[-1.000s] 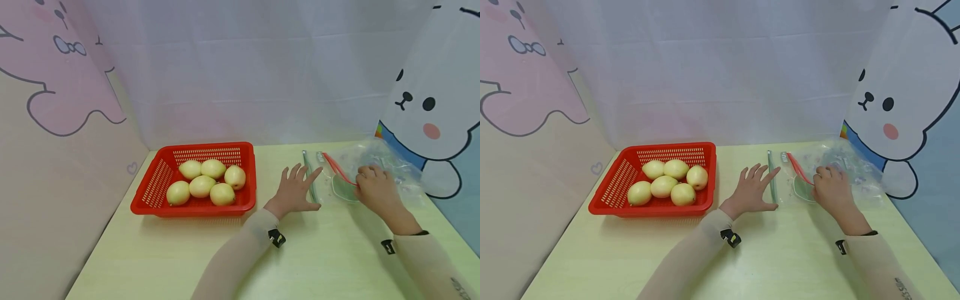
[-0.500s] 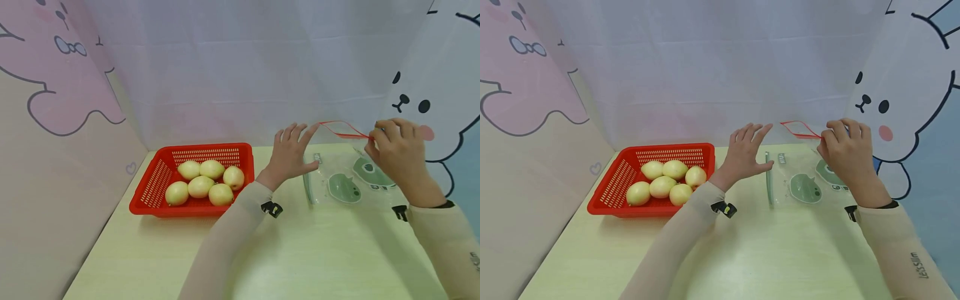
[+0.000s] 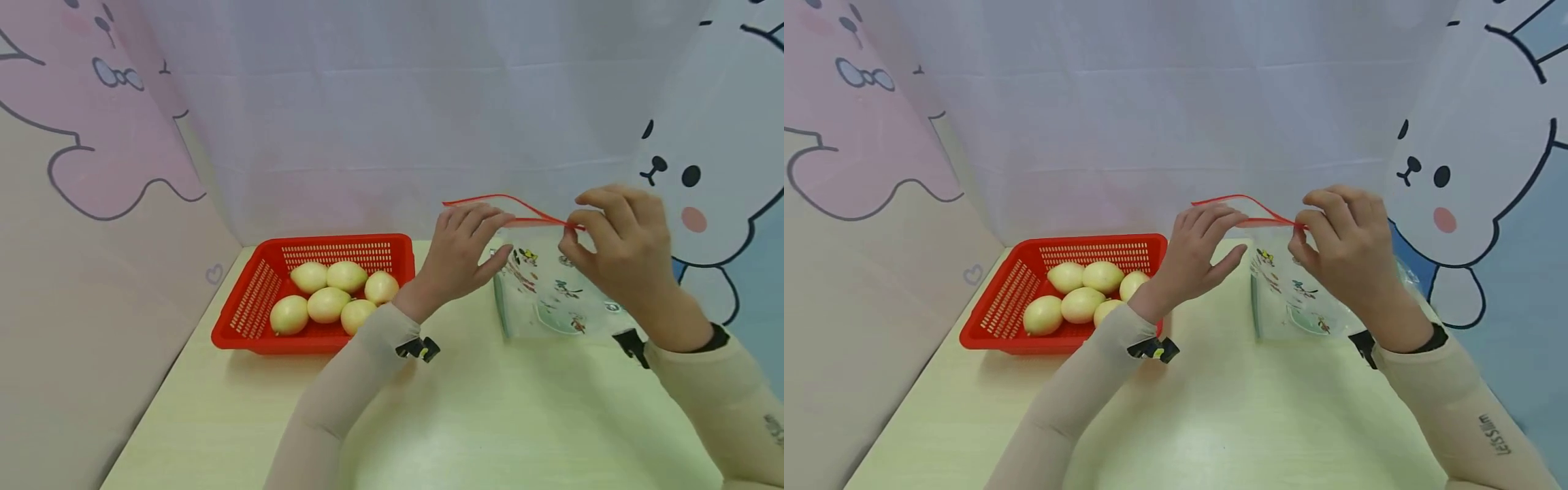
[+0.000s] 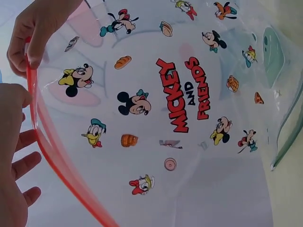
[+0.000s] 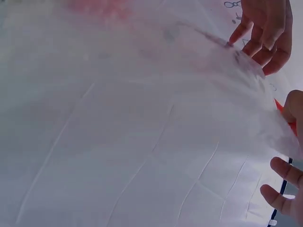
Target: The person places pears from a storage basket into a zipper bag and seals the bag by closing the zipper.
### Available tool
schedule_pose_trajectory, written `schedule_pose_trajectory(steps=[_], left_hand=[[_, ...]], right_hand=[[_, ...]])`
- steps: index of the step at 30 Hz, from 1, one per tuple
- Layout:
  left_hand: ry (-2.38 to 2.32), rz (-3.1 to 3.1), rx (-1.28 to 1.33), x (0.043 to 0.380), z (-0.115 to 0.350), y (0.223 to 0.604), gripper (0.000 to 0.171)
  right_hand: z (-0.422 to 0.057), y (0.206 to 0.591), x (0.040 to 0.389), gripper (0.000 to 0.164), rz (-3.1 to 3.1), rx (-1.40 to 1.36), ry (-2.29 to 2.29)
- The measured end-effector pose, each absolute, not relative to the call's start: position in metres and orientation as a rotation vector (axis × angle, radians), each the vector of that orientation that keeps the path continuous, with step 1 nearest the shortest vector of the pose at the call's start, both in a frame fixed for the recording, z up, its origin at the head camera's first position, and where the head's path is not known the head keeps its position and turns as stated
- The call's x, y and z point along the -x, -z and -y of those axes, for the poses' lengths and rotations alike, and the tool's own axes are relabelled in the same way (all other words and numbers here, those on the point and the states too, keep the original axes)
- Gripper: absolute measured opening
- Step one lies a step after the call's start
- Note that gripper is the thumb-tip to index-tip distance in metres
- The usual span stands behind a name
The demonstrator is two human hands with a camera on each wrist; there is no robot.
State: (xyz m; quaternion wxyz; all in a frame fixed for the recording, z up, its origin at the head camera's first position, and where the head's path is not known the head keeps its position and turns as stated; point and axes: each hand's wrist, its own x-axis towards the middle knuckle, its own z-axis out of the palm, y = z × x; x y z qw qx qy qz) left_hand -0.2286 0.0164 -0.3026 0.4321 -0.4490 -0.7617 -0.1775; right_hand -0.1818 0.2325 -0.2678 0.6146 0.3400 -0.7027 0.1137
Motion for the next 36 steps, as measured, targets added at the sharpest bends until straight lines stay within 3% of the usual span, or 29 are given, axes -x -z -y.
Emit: schedule_pose_trajectory(steps=[5, 10, 18, 29, 36], left_hand=[[0.389, 1.81, 1.098, 0.22, -0.009, 0.305, 0.013], [0.262, 1.777, 1.071, 0.212, -0.001, 0.304, 0.002], [0.208, 1.727, 1.151, 0.205, 0.015, 0.307, 0.014], [0.213, 1.738, 1.277, 0.203, 0.035, 0.309, 0.02], [0.173, 1.818, 1.317, 0.199, 0.05, 0.308, 0.025]], right_hand=[[-0.219, 0.272, 0.172, 0.019, 1.608, -0.85, -0.271], [-0.212, 0.271, 0.162, 0.03, 1.633, -0.891, -0.304], [-0.212, 0.254, 0.15, 0.046, 1.77, -1.153, -0.525], [-0.228, 0.254, 0.198, 0.027, 2.208, -1.543, -0.481], [-0.218, 0.27, 0.21, 0.034, 2.129, -1.587, -0.495]])
